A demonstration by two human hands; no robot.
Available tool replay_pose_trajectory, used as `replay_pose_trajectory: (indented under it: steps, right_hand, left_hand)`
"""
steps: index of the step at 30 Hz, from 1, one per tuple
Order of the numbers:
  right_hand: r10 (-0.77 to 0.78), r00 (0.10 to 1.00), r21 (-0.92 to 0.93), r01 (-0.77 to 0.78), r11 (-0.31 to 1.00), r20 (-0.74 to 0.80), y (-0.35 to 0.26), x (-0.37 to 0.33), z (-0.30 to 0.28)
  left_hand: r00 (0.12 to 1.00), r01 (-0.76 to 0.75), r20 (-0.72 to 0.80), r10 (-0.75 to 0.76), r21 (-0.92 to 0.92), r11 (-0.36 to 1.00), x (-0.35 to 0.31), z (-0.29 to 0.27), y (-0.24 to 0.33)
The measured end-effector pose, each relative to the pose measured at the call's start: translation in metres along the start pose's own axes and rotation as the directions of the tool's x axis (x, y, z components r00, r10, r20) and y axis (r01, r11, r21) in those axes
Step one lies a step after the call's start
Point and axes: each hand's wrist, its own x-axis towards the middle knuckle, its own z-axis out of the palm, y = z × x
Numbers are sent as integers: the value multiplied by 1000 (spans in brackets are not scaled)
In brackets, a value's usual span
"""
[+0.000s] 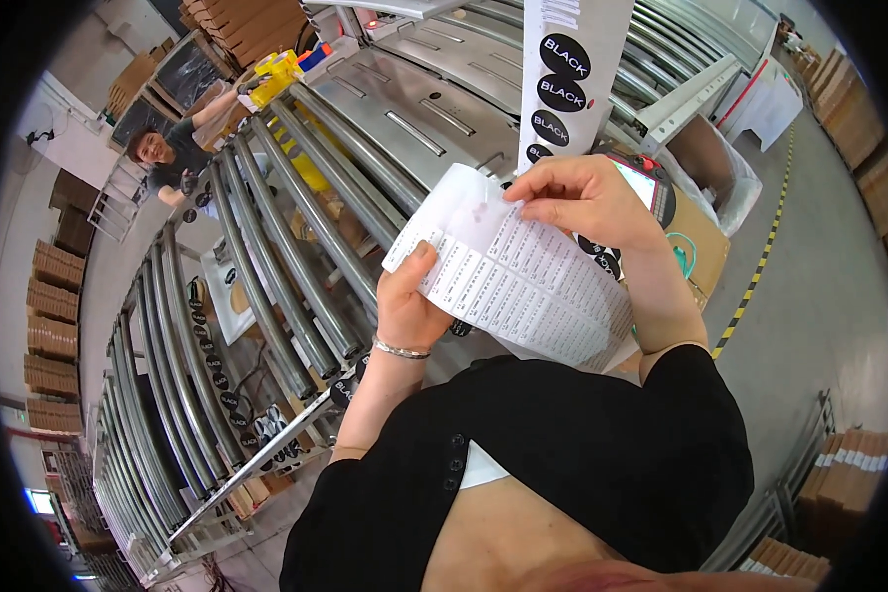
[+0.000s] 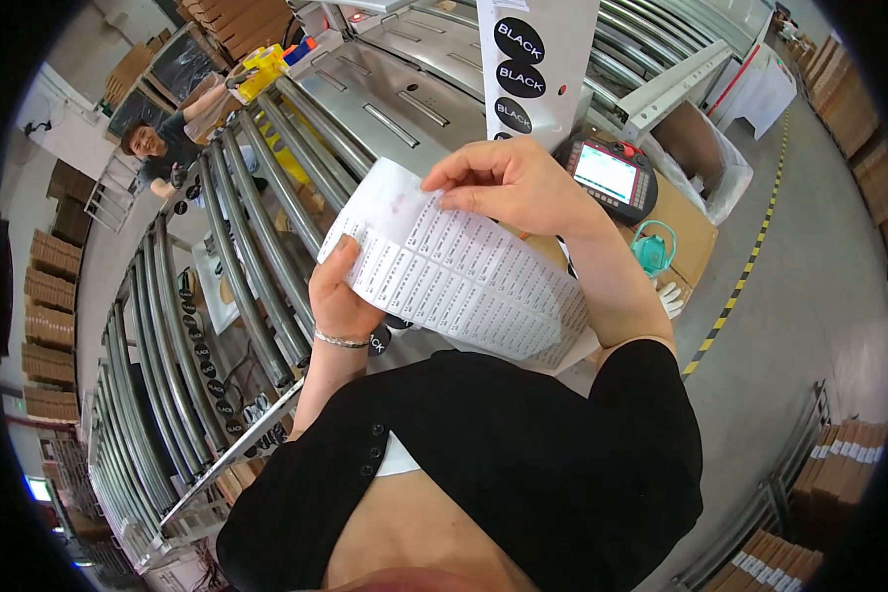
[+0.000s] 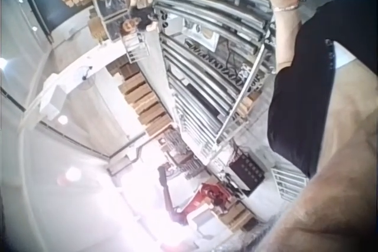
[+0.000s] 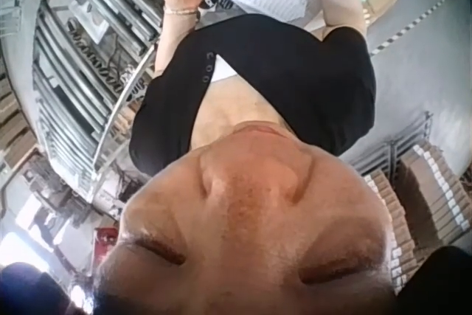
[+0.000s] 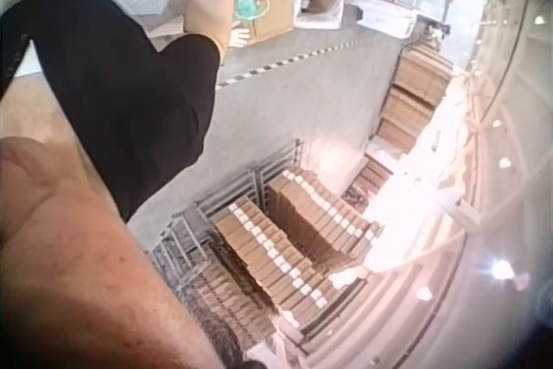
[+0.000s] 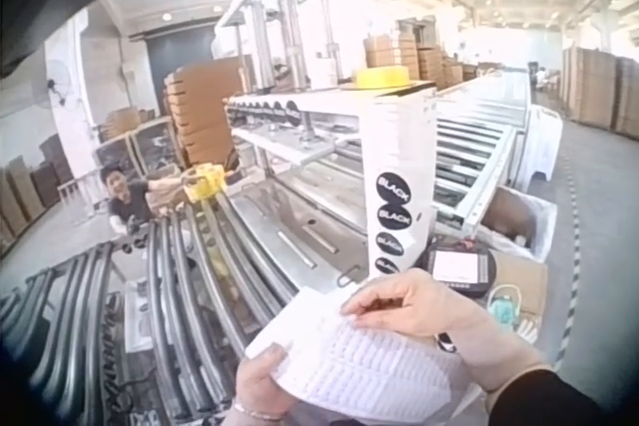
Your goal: Applying identification labels to industrial machinery while cross-referencing an inventory list.
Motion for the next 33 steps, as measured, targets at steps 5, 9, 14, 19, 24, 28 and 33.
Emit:
replay_pose_trajectory:
  steps: [5, 9, 14, 19, 24, 28, 33]
  right_hand:
    - [-136, 991, -157, 136, 978, 13, 5, -2, 6]
    - [-90, 996, -276, 86, 957, -2, -6, -8, 11]
    - [-87, 996, -370, 91, 924, 26, -9, -7, 11]
    - [-365, 919, -677, 365, 639, 151, -14, -4, 15]
    - [-373, 926, -629, 327, 705, 63, -18, 11, -3]
    - [-245, 922, -323, 144, 935, -298, 2, 54, -71]
    - [-64, 879, -148, -7, 989, -472, 15, 91, -119]
  left_hand:
    - [992, 5, -122, -7, -15, 1000, -3, -1, 0]
    - [984, 22, -175, -30, -49, 999, -5, -5, -2]
    - [981, 19, -195, -20, -9, 1000, -5, -2, -4]
    - [978, 18, -209, -23, -27, 999, -1, -8, -7]
    - [970, -10, -243, -17, -111, 994, -1, -21, -6]
    - [965, 4, -260, -26, -86, 996, -5, -19, -8]
    - [958, 20, -282, -45, -91, 996, -5, -14, -6]
